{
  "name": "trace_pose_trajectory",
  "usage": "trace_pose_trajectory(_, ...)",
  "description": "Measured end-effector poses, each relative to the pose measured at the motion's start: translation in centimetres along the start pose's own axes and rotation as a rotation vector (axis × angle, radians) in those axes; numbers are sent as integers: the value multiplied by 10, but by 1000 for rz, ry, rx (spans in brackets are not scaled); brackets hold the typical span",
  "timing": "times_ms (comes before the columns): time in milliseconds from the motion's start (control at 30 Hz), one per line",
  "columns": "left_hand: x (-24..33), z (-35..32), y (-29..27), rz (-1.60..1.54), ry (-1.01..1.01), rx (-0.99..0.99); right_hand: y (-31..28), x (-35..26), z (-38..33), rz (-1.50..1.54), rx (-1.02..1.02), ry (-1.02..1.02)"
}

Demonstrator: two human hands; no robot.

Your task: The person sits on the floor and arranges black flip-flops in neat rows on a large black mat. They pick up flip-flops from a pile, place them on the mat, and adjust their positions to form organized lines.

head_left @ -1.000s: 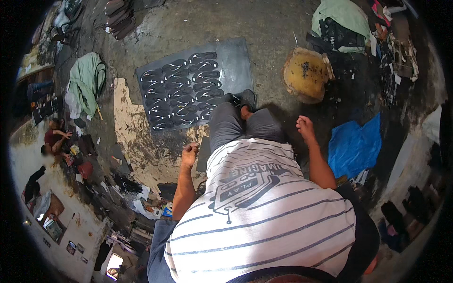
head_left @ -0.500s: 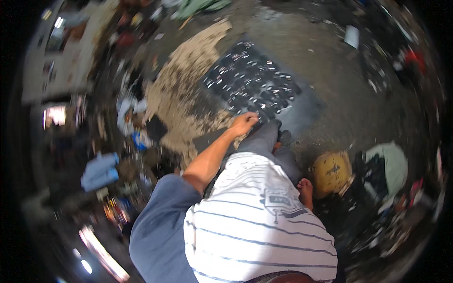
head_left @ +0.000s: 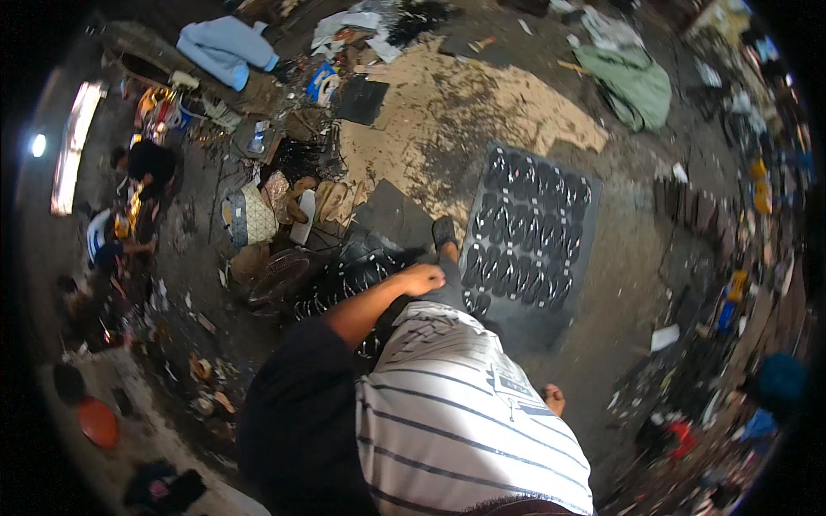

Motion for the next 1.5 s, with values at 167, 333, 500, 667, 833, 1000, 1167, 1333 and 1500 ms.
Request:
trace_pose_trajectory(167, -102, -73, -36, -114, -229, -75, 135, -137, 55, -272, -232, -74)
trace_pose_trajectory(333, -116, -71, -93, -487, -156, 186, 257, -297, 84, -208, -337, -144)
trace_pose_trajectory(500, -160, -52, -144, -551, -300, 485, 282, -347, 214, -468, -238, -82)
trace_pose_trajectory(667, -187, -39, -182, -561, -402, 573, 348, -412, 264, -364, -370, 95)
trace_pose_trajectory(833, -212, -2, -219, -493, -131, 631, 431, -424, 335, -344, -449, 194)
trace_pose_trajectory(1000, -204, 115, -366, -315, -59, 368, 522, -496, 394, -503, -411, -64)
trace_pose_trajectory(1167, -181, 219, -478, -110, -86, 38, 589, -598, 386, -140, -278, 127)
trace_pose_trajectory(1333, -132, 303, -529, 293, 93, -839, 560, -617, 379, 406, 105, 98)
trace_pose_trajectory(1500, -158, 329, -582, 286, 416, -1029, 623, -546, 313, 795, 507, 224)
Point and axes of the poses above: each hand's wrist, its own z-axis towards the middle knuckle, its own y-axis out of the palm, x = y × z, the point moved 8 cm from there along z, towards the middle knuckle, and after that the axes turned 12 degrees about y, right-handed, at the moved point
